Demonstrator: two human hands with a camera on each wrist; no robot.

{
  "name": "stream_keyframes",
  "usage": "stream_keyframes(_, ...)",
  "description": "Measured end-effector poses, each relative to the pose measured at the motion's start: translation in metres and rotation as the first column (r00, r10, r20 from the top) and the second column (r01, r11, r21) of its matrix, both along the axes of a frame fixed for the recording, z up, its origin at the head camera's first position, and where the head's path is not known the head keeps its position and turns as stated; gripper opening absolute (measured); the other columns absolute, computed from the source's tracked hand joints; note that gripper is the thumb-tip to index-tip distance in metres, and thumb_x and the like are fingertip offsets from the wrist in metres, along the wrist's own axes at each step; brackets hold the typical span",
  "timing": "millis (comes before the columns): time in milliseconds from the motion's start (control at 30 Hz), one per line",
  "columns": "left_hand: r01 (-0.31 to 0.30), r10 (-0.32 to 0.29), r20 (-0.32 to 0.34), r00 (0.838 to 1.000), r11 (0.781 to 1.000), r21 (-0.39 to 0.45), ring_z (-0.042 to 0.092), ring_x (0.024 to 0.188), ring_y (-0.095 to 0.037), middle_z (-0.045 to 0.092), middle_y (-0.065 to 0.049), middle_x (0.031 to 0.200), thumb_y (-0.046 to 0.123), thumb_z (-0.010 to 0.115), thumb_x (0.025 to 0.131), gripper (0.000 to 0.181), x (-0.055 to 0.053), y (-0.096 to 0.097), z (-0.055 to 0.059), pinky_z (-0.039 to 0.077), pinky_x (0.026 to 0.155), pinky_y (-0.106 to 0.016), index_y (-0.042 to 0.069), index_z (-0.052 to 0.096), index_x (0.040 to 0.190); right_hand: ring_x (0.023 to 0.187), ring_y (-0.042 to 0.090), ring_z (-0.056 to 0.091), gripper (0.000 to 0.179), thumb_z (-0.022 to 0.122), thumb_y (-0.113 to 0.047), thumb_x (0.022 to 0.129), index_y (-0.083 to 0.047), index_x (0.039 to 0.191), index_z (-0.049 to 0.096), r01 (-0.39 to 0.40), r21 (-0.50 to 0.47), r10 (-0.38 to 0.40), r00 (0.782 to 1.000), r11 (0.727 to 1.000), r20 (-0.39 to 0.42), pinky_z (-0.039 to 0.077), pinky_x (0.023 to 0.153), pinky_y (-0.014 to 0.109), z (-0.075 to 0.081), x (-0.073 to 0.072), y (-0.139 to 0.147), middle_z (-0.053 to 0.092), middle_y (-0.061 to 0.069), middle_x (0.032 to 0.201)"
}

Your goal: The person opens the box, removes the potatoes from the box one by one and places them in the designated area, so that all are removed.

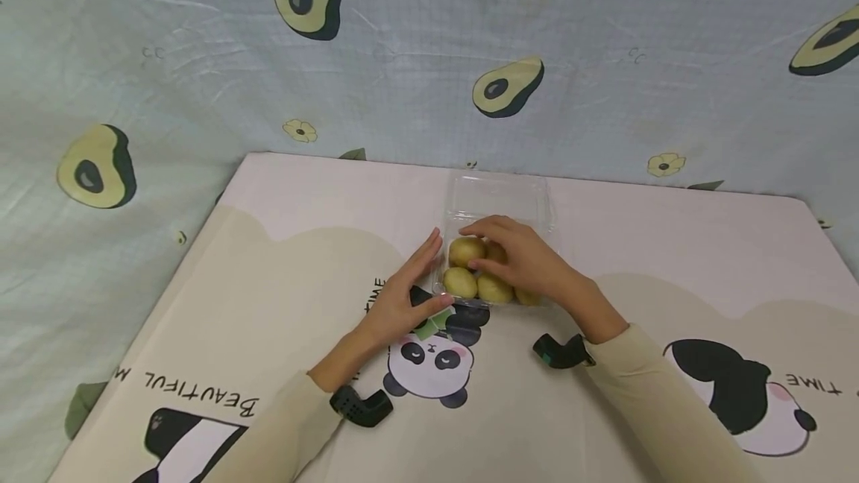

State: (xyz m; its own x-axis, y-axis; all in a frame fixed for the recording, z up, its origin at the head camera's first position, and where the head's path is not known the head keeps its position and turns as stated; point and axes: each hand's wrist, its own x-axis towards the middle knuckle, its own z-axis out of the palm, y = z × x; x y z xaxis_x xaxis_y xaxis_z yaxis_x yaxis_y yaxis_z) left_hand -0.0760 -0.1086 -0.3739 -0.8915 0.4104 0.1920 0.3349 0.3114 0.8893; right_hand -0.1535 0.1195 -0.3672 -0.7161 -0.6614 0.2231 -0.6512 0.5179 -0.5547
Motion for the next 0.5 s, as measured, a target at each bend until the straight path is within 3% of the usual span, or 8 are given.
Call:
stream_keyframes(200,0.002,-0.002,0.013,1.000,1.000,0.008,0.037,0.134,-0.035,0.016,-0.016,0.157,0.002,0.066,0.087,0.076,0.0008,0.0009,0.0001,0.024,0.112,-0.043,-0.002,0.023,0.149,0.117,0.027,0.051,0.045,0.073,-0.019,0.086,-0.011,0.127,0.058,0.010,0.072,-0.009,1.000,0.997,-0.020,0.043,0.099,0.044,-0.0041,0.0005,0.0000,0.056,0.011,0.126)
stream_keyframes(500,0.001,-0.001,0.013,1.000,1.000,0.001,0.036,0.134,-0.035,0.015,-0.016,0.157,0.002,0.067,0.087,0.076,0.0006,0.0000,0.0010,0.023,0.112,-0.044,-0.003,0.023,0.149,0.112,0.026,0.055,0.044,0.072,-0.025,0.087,-0.013,0.128,0.060,0.023,0.162,-0.014,0.998,0.986,-0.054,0.044,0.096,0.045,-0.0040,-0.0004,-0.0032,0.060,0.007,0.122)
